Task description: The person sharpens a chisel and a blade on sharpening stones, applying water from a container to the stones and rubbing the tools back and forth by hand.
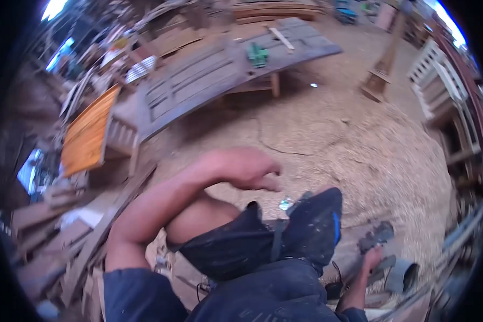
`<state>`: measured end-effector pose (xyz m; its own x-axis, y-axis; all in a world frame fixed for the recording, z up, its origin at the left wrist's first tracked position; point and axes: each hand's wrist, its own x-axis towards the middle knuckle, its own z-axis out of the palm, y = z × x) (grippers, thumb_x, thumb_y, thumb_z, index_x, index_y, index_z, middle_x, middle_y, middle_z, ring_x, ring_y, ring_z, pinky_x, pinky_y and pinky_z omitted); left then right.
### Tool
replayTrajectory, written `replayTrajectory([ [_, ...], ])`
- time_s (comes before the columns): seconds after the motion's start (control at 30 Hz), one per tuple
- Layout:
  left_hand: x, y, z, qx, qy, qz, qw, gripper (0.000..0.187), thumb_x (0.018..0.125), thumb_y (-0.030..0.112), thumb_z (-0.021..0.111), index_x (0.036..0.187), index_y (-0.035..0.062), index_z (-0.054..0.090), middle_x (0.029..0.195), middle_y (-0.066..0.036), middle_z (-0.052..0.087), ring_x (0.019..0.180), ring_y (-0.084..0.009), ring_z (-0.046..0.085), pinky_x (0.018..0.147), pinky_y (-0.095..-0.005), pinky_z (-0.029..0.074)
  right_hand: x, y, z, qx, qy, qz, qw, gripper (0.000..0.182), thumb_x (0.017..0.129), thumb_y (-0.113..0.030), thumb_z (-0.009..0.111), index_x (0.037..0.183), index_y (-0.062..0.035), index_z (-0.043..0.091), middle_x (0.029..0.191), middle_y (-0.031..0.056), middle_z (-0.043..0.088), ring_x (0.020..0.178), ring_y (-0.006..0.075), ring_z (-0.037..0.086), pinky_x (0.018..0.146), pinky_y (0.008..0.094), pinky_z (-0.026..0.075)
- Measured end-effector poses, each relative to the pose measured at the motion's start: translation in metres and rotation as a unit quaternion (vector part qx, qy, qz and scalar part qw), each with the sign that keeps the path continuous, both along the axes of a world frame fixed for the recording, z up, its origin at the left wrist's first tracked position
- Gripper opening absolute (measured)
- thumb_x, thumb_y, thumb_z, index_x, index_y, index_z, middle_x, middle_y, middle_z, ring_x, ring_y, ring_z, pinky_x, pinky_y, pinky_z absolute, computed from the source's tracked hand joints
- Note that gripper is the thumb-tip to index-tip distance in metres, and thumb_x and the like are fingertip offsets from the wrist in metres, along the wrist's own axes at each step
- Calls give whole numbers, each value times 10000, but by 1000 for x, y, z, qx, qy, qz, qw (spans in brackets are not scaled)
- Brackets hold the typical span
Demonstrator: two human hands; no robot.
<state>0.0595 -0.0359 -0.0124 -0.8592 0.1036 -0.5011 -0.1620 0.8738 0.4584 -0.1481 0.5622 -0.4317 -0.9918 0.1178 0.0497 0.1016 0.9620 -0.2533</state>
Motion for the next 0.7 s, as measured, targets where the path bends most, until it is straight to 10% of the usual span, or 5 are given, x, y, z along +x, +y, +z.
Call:
replayTrajectory([
  [0.7,-6,4,6,-4,-3,14,1000,623,970,555,565,1264,9,628,1118,-252,692,1074,-435,648,905,-514,505,-34,10,4,11,-26,-31,999,509,1062,-396,380,1179,16,656,1168,294,658,1074,496,615,916,578,481],
])
